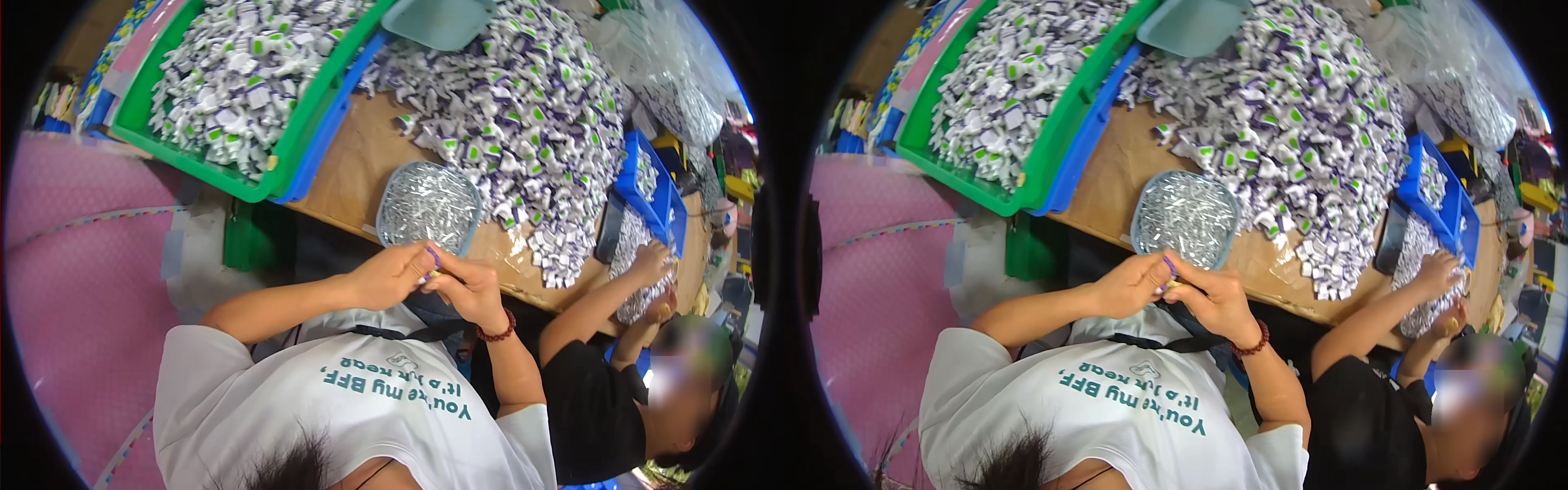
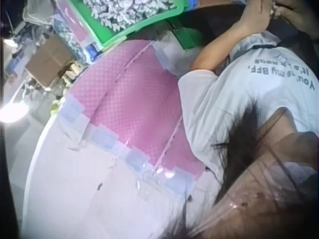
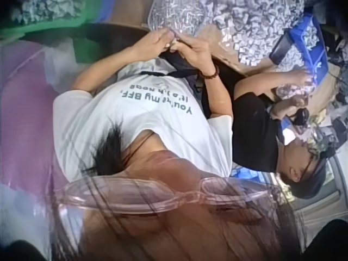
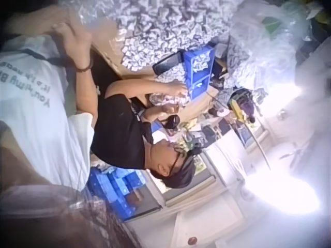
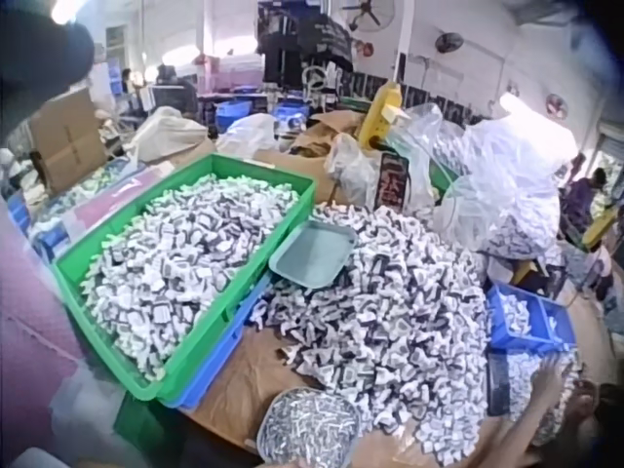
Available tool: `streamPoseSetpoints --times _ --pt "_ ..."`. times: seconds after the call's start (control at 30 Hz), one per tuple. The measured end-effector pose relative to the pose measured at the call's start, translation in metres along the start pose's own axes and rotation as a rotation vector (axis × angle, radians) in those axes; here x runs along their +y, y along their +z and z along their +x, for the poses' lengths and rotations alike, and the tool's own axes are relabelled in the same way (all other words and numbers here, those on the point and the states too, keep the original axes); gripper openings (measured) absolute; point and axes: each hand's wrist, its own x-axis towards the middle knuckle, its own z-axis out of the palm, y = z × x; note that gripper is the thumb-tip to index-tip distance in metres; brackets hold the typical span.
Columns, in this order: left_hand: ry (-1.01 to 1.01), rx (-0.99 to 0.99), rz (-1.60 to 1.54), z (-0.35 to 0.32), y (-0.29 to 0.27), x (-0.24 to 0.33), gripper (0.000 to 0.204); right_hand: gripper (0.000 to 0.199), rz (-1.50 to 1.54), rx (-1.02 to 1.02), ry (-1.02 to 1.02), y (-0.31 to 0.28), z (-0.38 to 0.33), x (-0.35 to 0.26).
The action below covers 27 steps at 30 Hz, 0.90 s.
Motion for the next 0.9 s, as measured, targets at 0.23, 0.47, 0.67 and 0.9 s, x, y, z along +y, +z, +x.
streamPoseSetpoints --times 0.23,0.47,0.67,0.9 --pt "0.116 0.010 0.006 -0.002 0.000 -0.001 0.032 0.043 0.117 0.004 0.122 0.007 -0.002 0.000" --pt "0.021 0.266 -0.941 0.037 -0.054 0.071 0.035 0.038 0.260 0.145 0.135 -0.008 0.013 -0.015" --pt "0.646 0.537 -0.600 0.040 -0.107 0.151 0.049 0.032 0.292 0.166 0.191 -0.018 0.011 -0.012" --pt "0.339 0.694 0.380 0.087 -0.124 0.030 0.028 0.028 0.181 0.234 0.254 -0.030 0.001 0.015"
